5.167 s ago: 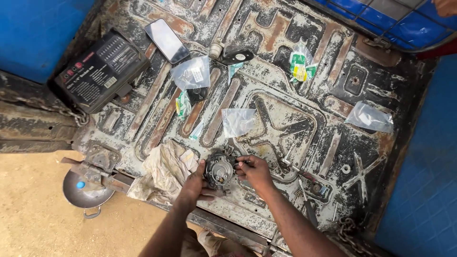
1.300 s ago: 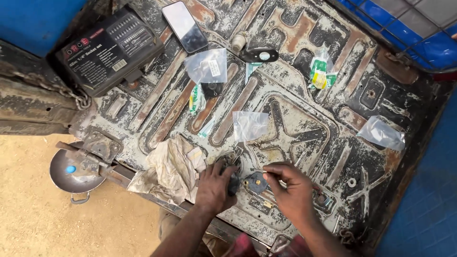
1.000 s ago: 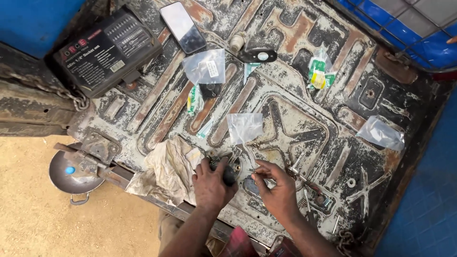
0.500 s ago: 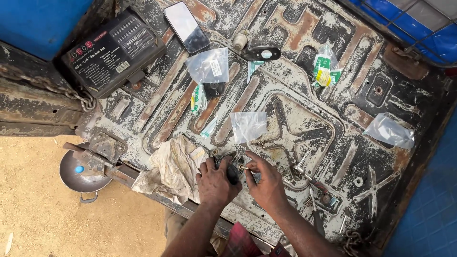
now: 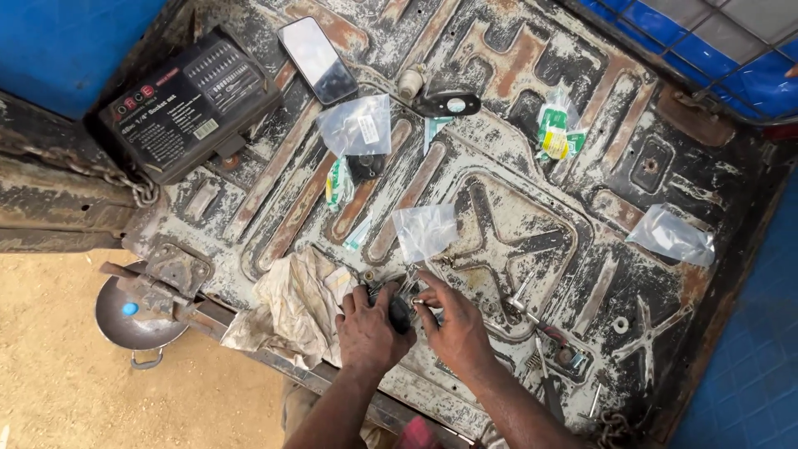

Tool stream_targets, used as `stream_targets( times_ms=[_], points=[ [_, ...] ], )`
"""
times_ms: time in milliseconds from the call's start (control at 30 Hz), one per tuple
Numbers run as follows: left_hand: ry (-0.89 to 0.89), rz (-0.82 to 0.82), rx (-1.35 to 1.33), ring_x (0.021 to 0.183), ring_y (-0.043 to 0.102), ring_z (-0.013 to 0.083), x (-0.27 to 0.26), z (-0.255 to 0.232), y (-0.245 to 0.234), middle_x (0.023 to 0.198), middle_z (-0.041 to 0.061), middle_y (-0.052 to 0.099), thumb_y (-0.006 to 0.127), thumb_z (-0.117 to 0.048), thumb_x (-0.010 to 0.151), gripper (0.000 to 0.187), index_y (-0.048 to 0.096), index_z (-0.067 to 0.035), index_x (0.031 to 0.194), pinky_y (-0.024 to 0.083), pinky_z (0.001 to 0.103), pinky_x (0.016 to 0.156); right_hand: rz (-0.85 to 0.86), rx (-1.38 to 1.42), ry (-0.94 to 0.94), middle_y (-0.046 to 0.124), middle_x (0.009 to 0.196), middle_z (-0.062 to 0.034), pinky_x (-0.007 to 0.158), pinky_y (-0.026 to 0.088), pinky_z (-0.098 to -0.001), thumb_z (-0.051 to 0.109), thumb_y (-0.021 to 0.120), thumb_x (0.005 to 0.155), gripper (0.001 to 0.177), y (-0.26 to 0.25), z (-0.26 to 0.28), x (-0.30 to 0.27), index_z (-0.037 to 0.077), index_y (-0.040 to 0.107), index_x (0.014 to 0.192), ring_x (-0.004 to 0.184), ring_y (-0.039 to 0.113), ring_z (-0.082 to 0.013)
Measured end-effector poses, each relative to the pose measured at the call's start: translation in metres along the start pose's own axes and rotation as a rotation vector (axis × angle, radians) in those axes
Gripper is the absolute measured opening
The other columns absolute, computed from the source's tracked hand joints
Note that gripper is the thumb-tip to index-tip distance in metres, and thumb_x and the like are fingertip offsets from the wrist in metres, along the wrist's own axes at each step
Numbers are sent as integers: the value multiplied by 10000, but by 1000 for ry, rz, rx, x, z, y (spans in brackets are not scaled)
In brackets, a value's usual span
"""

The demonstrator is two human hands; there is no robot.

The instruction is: Disassembling and inspecting a mechanical component, possibly a carburetor or pump part, on a flat surface.

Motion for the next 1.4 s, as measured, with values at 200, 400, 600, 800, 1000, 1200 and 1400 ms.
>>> stream_targets(
  times_ms=[200,400,600,800,1000,1200,1400],
  points=[
    [-23,44,22,1300,418,312,3,2,4,1320,126,424,799,-418,781,834,391,-315,1502,396,526,1100,66,55,16,758,1009,-90,815,677,-317,29,764,879,633,11,-15,-3,146,501,1443,952,768,-193],
    [-1,5,15,1307,418,312,3,3,8,1337,122,424,811,-414,758,852,401,-322,1499,405,525,1097,115,-81,32,764,1029,-82,794,659,-325,60,763,868,654,16,-16,-5,177,503,1457,951,753,-191],
    [-17,53,35,1289,430,323,2,5,9,1310,136,434,800,-413,778,831,400,-324,1502,410,540,1082,19,106,113,723,1178,-126,792,668,-323,77,807,852,577,3,-16,1,135,571,1375,965,742,-202],
    [12,-7,-6,1288,424,343,3,2,2,1294,146,438,847,-408,719,851,447,-285,1460,405,545,1070,-106,-23,463,779,1062,-116,695,668,-287,51,707,922,304,-11,-98,10,91,690,1222,851,782,-177],
    [19,-64,-30,1301,424,333,4,3,3,1317,129,439,843,-411,713,849,457,-304,1461,415,537,1071,-41,-97,511,757,1092,-175,779,622,-362,103,727,941,221,-8,-125,51,43,750,1153,907,745,-226],
    [-20,70,9,1314,416,304,3,3,3,1349,128,417,814,-425,771,882,384,-306,1531,396,516,1123,145,-237,622,768,1079,-135,822,625,-361,179,773,913,230,2,-110,78,52,769,1104,887,765,-209],
    [-6,59,21,1364,362,337,3,4,5,1389,158,380,823,-449,784,908,352,-281,1542,342,547,1151,64,-96,762,785,1046,-117,878,587,-324,172,840,830,247,1,-120,79,64,803,1050,892,750,-183]
  ],
)
Point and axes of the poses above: each hand's wrist, its own x-axis towards the middle knuckle, its own y-axis out of the palm, z = x × y, the point moved 4 cm from there along x, towards the middle knuckle
